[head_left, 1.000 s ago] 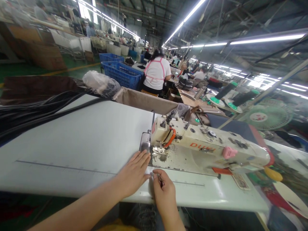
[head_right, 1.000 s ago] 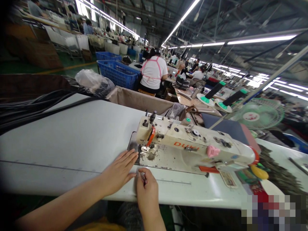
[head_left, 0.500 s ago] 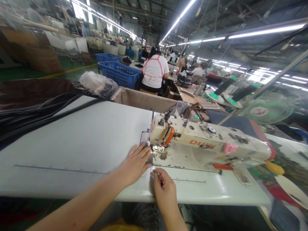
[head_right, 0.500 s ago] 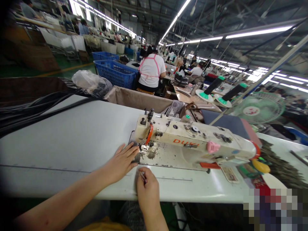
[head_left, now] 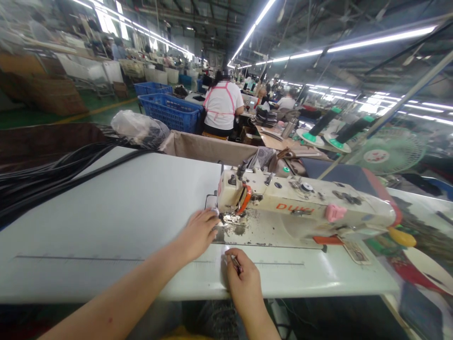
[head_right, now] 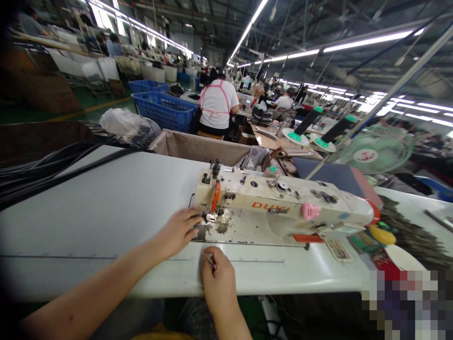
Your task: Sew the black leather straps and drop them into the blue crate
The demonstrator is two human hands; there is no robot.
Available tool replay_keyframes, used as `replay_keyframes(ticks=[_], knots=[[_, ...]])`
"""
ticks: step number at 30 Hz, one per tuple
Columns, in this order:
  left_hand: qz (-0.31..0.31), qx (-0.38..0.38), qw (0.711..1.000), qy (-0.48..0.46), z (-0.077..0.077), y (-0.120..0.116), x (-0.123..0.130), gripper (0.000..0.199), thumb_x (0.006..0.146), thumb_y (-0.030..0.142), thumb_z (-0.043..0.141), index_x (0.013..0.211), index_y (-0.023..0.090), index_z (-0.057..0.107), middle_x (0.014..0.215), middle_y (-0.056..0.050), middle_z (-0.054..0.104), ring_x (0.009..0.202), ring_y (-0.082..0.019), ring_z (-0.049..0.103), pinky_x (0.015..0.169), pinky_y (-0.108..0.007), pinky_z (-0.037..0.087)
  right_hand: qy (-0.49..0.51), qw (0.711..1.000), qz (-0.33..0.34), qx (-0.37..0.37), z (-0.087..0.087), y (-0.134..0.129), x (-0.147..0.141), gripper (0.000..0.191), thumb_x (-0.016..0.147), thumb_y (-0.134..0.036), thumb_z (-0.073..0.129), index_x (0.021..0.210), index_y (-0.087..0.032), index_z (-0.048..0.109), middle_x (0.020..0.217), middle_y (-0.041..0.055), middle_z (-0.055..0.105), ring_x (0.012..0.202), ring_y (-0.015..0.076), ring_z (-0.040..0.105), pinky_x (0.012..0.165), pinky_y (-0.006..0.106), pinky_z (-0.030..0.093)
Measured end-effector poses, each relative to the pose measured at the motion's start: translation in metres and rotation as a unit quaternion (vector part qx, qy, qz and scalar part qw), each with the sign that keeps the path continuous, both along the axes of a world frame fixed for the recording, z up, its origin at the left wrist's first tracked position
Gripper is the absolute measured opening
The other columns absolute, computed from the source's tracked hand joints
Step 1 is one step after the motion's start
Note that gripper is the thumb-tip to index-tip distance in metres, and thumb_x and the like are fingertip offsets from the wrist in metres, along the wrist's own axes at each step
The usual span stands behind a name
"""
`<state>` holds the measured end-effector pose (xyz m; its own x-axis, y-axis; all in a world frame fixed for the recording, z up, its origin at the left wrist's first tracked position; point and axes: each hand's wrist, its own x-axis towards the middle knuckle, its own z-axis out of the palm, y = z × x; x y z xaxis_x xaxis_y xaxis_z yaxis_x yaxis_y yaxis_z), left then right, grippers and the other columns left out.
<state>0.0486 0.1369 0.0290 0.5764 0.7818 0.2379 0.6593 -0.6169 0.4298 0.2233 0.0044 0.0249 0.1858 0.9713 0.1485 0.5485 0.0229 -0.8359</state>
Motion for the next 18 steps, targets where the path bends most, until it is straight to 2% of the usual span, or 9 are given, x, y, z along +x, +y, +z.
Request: replay_keyframes(ticks=[3, 5, 8, 10, 14, 18], knots=[[0.0, -0.013, 0.999, -0.034, -0.002, 0.028, 0.001, 0.037, 0.095, 0.017, 0.055, 0.129, 0.021, 0.068, 0.143, -0.011, 0.063, 0.131, -0.027, 0.06, 0.116, -0.045, 0.047, -0.002, 1.0, 0.001, 0.005, 0.0, -0.001, 0.0, 0.019, 0.094, -0.028, 0.053, 0.096, -0.024, 0.071, 0.072, -0.0014, 0.068, 0.064, 0.0168, 0.059, 0.064, 0.026, 0.044], [-0.008, -0.01, 0.999, -0.037, -0.004, 0.046, 0.005, 0.038, 0.095, 0.017, 0.055, 0.131, 0.021, 0.068, 0.147, -0.011, 0.059, 0.131, -0.027, 0.06, 0.116, -0.044, 0.048, -0.002, 1.0, 0.0, 0.01, 0.0, -0.002, 0.0, 0.018, 0.095, -0.028, 0.053, 0.096, -0.024, 0.071, 0.071, -0.0018, 0.067, 0.063, 0.0164, 0.058, 0.063, 0.025, 0.043], [-0.028, -0.012, 0.999, -0.038, -0.004, 0.067, 0.013, 0.032, 0.096, 0.018, 0.057, 0.122, 0.022, 0.074, 0.147, -0.01, 0.06, 0.13, -0.028, 0.061, 0.116, -0.044, 0.048, -0.002, 1.0, -0.001, 0.021, 0.001, -0.003, -0.001, 0.018, 0.094, -0.027, 0.053, 0.095, -0.024, 0.071, 0.069, -0.0023, 0.065, 0.062, 0.0158, 0.057, 0.061, 0.024, 0.043], [-0.044, -0.012, 0.998, -0.039, -0.002, 0.077, 0.018, 0.03, 0.097, 0.021, 0.057, 0.121, 0.023, 0.075, 0.145, -0.009, 0.063, 0.13, -0.028, 0.061, 0.117, -0.043, 0.048, -0.004, 1.0, -0.002, 0.024, 0.002, -0.004, -0.001, 0.018, 0.093, -0.026, 0.053, 0.095, -0.024, 0.071, 0.07, -0.0022, 0.066, 0.063, 0.0155, 0.058, 0.061, 0.024, 0.043], [-0.079, 0.003, 0.996, -0.042, 0.003, 0.087, 0.016, 0.039, 0.098, 0.026, 0.061, 0.136, 0.025, 0.067, 0.147, -0.007, 0.062, 0.138, -0.026, 0.054, 0.123, -0.042, 0.04, -0.002, 1.0, 0.001, 0.024, 0.008, -0.004, -0.003, 0.018, 0.093, -0.024, 0.053, 0.094, -0.023, 0.07, 0.07, -0.002, 0.066, 0.063, 0.0152, 0.058, 0.062, 0.024, 0.043], [-0.087, 0.009, 0.996, -0.028, 0.003, 0.091, 0.006, 0.033, 0.091, 0.029, 0.07, 0.124, 0.021, 0.074, 0.139, -0.012, 0.066, 0.133, -0.031, 0.057, 0.118, -0.048, 0.043, -0.003, 0.999, 0.002, 0.037, 0.008, -0.004, -0.003, 0.019, 0.092, -0.021, 0.052, 0.094, -0.023, 0.07, 0.07, -0.0021, 0.066, 0.063, 0.0146, 0.058, 0.062, 0.023, 0.044]])
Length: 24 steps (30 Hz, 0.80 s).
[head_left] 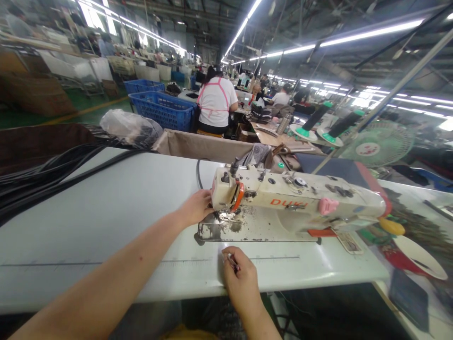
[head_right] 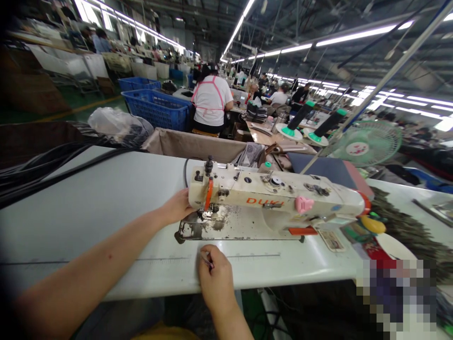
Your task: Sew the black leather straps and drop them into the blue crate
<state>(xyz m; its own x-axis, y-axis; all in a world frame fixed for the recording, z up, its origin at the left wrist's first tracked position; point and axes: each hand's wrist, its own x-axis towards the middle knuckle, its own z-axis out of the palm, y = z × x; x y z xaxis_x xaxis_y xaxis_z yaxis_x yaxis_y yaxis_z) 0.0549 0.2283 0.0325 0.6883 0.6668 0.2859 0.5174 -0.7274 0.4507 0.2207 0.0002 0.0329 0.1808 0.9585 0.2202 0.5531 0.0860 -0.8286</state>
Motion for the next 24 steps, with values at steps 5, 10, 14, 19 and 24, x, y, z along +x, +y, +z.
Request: replay_keyframes(ticks=[5, 10, 14, 19, 24], knots=[[0.009, 0.0, 1.0, 0.007, 0.001, -0.002, -0.008, 0.017, 0.089, 0.028, 0.073, 0.103, 0.024, 0.081, 0.122, -0.008, 0.074, 0.118, -0.028, 0.064, 0.111, -0.046, 0.045, -0.002, 1.0, 0.001, 0.013, -0.003, 0.0, 0.0, 0.018, 0.092, -0.02, 0.052, 0.094, -0.022, 0.07, 0.07, -0.0026, 0.065, 0.062, 0.014, 0.059, 0.061, 0.022, 0.044], [0.054, -0.011, 0.998, 0.01, 0.005, -0.014, -0.013, 0.01, 0.088, 0.028, 0.075, 0.094, 0.026, 0.083, 0.106, -0.005, 0.079, 0.102, -0.028, 0.068, 0.1, -0.046, 0.046, -0.007, 1.0, 0.005, 0.003, 0.003, -0.001, -0.001, 0.018, 0.091, -0.019, 0.052, 0.093, -0.022, 0.07, 0.072, -0.0022, 0.066, 0.064, 0.014, 0.06, 0.063, 0.022, 0.045], [0.078, -0.032, 0.996, 0.006, 0.006, -0.029, -0.017, 0.009, 0.089, 0.029, 0.073, 0.092, 0.029, 0.083, 0.099, -0.001, 0.079, 0.096, -0.024, 0.07, 0.093, -0.041, 0.048, -0.006, 1.0, 0.007, -0.008, 0.006, -0.002, -0.001, 0.019, 0.091, -0.019, 0.051, 0.095, -0.022, 0.07, 0.075, -0.0015, 0.067, 0.067, 0.0145, 0.061, 0.065, 0.022, 0.046], [0.104, -0.062, 0.993, -0.011, 0.007, -0.037, -0.015, 0.009, 0.088, 0.022, 0.073, 0.089, 0.025, 0.082, 0.097, -0.002, 0.077, 0.096, -0.02, 0.069, 0.089, -0.032, 0.052, -0.007, 1.0, 0.008, -0.008, 0.009, -0.002, -0.002, 0.02, 0.089, -0.016, 0.051, 0.094, -0.022, 0.07, 0.075, -0.0013, 0.067, 0.067, 0.0145, 0.061, 0.066, 0.023, 0.046], [0.131, -0.09, 0.987, -0.017, 0.009, -0.047, -0.012, 0.01, 0.088, 0.022, 0.071, 0.089, 0.024, 0.08, 0.094, -0.002, 0.073, 0.09, -0.019, 0.069, 0.083, -0.03, 0.054, -0.012, 1.0, 0.004, 0.0, 0.008, -0.001, -0.003, 0.021, 0.088, -0.016, 0.05, 0.093, -0.022, 0.07, 0.075, -0.0006, 0.068, 0.067, 0.015, 0.061, 0.066, 0.024, 0.046]])
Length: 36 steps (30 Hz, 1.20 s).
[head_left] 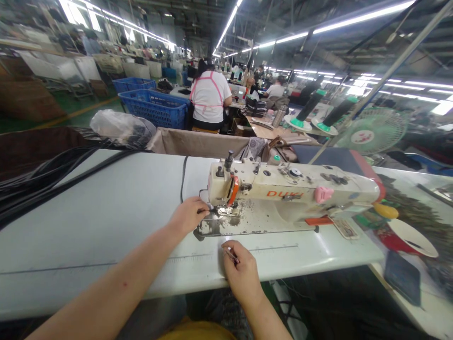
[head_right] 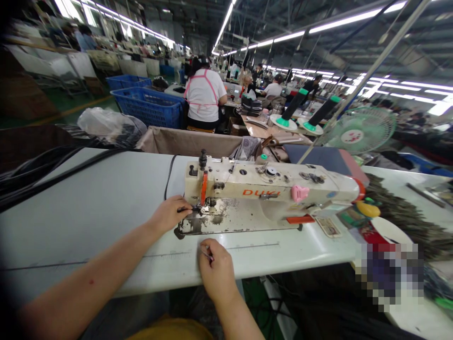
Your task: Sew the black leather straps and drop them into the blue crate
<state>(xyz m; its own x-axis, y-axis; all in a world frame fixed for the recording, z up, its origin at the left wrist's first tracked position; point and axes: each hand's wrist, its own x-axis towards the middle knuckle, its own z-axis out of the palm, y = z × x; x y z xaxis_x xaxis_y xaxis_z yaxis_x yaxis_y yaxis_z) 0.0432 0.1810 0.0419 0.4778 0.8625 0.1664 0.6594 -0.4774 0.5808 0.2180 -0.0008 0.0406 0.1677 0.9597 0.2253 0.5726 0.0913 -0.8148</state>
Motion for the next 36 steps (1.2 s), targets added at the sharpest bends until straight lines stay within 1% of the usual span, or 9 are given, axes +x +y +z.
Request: replay_keyframes(ticks=[6, 13, 18, 22, 27, 30, 32, 34, 36], knots=[[0.045, -0.041, 0.998, -0.005, -0.002, -0.031, 0.008, 0.012, 0.087, 0.018, 0.07, 0.095, 0.021, 0.078, 0.097, -0.003, 0.072, 0.084, -0.017, 0.07, 0.078, -0.028, 0.056, -0.006, 1.0, -0.001, 0.001, -0.004, 0.001, 0.0, 0.02, 0.088, -0.018, 0.05, 0.092, -0.022, 0.069, 0.072, -0.0008, 0.066, 0.065, 0.0151, 0.06, 0.063, 0.024, 0.044], [0.076, -0.08, 0.994, -0.003, -0.011, -0.059, 0.025, 0.031, 0.085, 0.014, 0.065, 0.114, 0.019, 0.073, 0.108, -0.008, 0.072, 0.091, -0.018, 0.073, 0.086, -0.028, 0.059, 0.002, 1.0, -0.002, -0.015, 0.001, 0.0, -0.001, 0.018, 0.088, -0.017, 0.051, 0.092, -0.022, 0.069, 0.073, -0.001, 0.067, 0.066, 0.015, 0.059, 0.065, 0.025, 0.043], [0.066, -0.094, 0.993, 0.023, -0.014, -0.067, 0.033, 0.038, 0.087, 0.022, 0.064, 0.124, 0.017, 0.068, 0.116, -0.012, 0.07, 0.081, -0.017, 0.073, 0.079, -0.026, 0.059, 0.007, 1.0, -0.002, -0.003, 0.003, -0.001, -0.002, 0.02, 0.086, -0.015, 0.051, 0.092, -0.022, 0.069, 0.077, -0.0005, 0.068, 0.068, 0.0149, 0.06, 0.066, 0.024, 0.044], [0.048, -0.089, 0.993, 0.059, -0.011, -0.068, 0.033, 0.042, 0.087, 0.027, 0.061, 0.128, 0.018, 0.065, 0.115, -0.012, 0.07, 0.083, -0.02, 0.073, 0.079, -0.029, 0.058, 0.015, 1.0, 0.003, -0.002, 0.003, -0.003, -0.001, 0.02, 0.087, -0.015, 0.051, 0.093, -0.022, 0.069, 0.076, -0.0003, 0.068, 0.067, 0.0149, 0.059, 0.065, 0.025, 0.044], [0.001, -0.077, 0.993, 0.094, -0.01, -0.076, 0.027, 0.056, 0.083, 0.018, 0.058, 0.139, 0.017, 0.056, 0.118, -0.014, 0.069, 0.1, -0.024, 0.073, 0.089, -0.031, 0.056, 0.045, 0.999, 0.017, -0.012, 0.004, -0.008, 0.003, 0.018, 0.094, -0.025, 0.053, 0.094, -0.022, 0.071, 0.071, -0.0013, 0.064, 0.064, 0.0146, 0.054, 0.062, 0.025, 0.043], [-0.037, -0.07, 0.989, 0.127, -0.003, -0.084, 0.024, 0.065, 0.082, 0.017, 0.062, 0.145, 0.016, 0.049, 0.127, -0.017, 0.066, 0.105, -0.027, 0.072, 0.093, -0.034, 0.056, 0.089, 0.995, 0.034, -0.022, 0.008, -0.015, 0.009, 0.018, 0.096, -0.03, 0.056, 0.095, -0.022, 0.072, 0.068, -0.003, 0.057, 0.062, 0.0141, 0.05, 0.06, 0.025, 0.041], [-0.053, -0.069, 0.982, 0.169, 0.007, -0.09, 0.022, 0.066, 0.082, 0.021, 0.066, 0.145, 0.016, 0.048, 0.135, -0.02, 0.062, 0.108, -0.029, 0.071, 0.093, -0.037, 0.056, 0.12, 0.992, 0.037, -0.025, 0.009, -0.022, 0.015, 0.019, 0.097, -0.034, 0.058, 0.095, -0.022, 0.073, 0.066, -0.0041, 0.051, 0.061, 0.0138, 0.047, 0.059, 0.026, 0.04], [-0.06, -0.068, 0.975, 0.204, 0.02, -0.096, 0.022, 0.06, 0.082, 0.027, 0.072, 0.138, 0.016, 0.054, 0.137, -0.02, 0.059, 0.113, -0.032, 0.069, 0.094, -0.039, 0.056, 0.145, 0.989, 0.025, -0.025, 0.007, -0.031, 0.023, 0.022, 0.097, -0.038, 0.06, 0.095, -0.022, 0.074, 0.065, -0.0044, 0.049, 0.06, 0.0136, 0.045, 0.058, 0.026, 0.038], [-0.061, -0.057, 0.973, 0.217, 0.03, -0.1, 0.023, 0.053, 0.079, 0.031, 0.078, 0.126, 0.017, 0.06, 0.134, -0.019, 0.06, 0.118, -0.035, 0.066, 0.099, -0.041, 0.055, 0.165, 0.986, -0.008, -0.021, -0.002, -0.043, 0.033, 0.027, 0.097, -0.043, 0.061, 0.091, -0.021, 0.074, 0.065, -0.0035, 0.05, 0.06, 0.0138, 0.045, 0.058, 0.026, 0.038]])
